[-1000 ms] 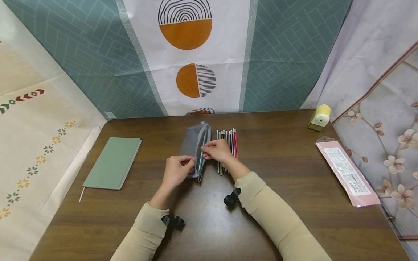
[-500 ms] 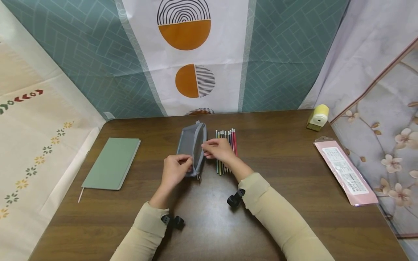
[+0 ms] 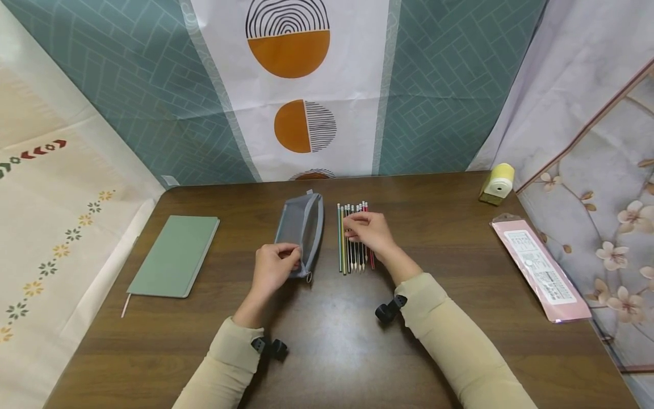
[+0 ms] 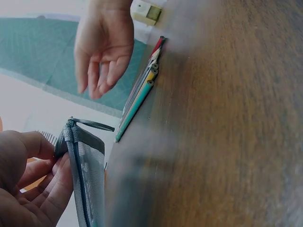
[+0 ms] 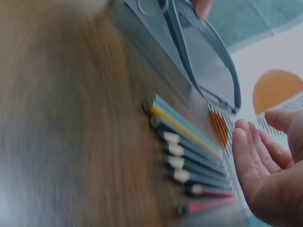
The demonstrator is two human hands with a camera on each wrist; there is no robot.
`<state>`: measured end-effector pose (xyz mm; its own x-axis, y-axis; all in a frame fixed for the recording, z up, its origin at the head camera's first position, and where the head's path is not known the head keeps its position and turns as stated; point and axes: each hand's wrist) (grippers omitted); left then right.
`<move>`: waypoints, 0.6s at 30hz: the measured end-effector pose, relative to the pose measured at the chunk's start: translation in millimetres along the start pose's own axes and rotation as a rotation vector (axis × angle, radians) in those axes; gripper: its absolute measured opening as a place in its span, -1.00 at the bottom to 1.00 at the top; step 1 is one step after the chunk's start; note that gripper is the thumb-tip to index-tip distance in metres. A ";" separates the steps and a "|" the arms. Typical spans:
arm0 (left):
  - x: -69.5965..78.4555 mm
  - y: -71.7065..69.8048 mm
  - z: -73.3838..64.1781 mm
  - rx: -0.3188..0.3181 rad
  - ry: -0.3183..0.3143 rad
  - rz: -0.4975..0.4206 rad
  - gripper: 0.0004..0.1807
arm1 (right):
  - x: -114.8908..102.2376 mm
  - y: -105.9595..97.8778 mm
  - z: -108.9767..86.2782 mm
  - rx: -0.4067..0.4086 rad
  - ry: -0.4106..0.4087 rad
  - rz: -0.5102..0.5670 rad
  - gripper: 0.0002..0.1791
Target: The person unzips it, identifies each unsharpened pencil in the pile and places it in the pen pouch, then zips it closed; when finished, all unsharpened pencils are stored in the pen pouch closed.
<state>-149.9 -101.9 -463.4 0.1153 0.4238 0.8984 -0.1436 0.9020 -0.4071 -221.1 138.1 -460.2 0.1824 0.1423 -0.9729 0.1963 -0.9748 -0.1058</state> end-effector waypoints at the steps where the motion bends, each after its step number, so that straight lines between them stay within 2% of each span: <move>1: -0.1 0.0 0.0 -0.001 0.001 0.002 -0.87 | 1.8 -4.0 0.0 0.015 -0.003 -0.005 -0.59; 8: -1.6 0.6 1.1 -0.007 0.024 0.016 -0.87 | 19.0 -29.6 1.6 0.106 0.013 0.007 -0.60; 13: -3.8 0.1 1.5 0.002 0.024 0.000 -0.87 | 31.5 -44.5 6.0 0.092 0.045 0.003 -0.59; 18: -3.2 0.4 1.6 -0.005 0.016 -0.012 -0.88 | 36.2 -54.2 7.0 0.067 0.053 -0.084 -0.58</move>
<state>-151.9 -103.0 -466.2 0.1326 0.4146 0.9003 -0.1371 0.9073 -0.3976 -231.9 194.9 -491.1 0.2192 0.2310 -0.9479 0.1481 -0.9682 -0.2017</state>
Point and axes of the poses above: each hand's wrist, its own z-axis towards the middle knuckle, its own y-axis out of the palm, x = y × z, and after that the axes turned 3 degrees about -z, right-handed
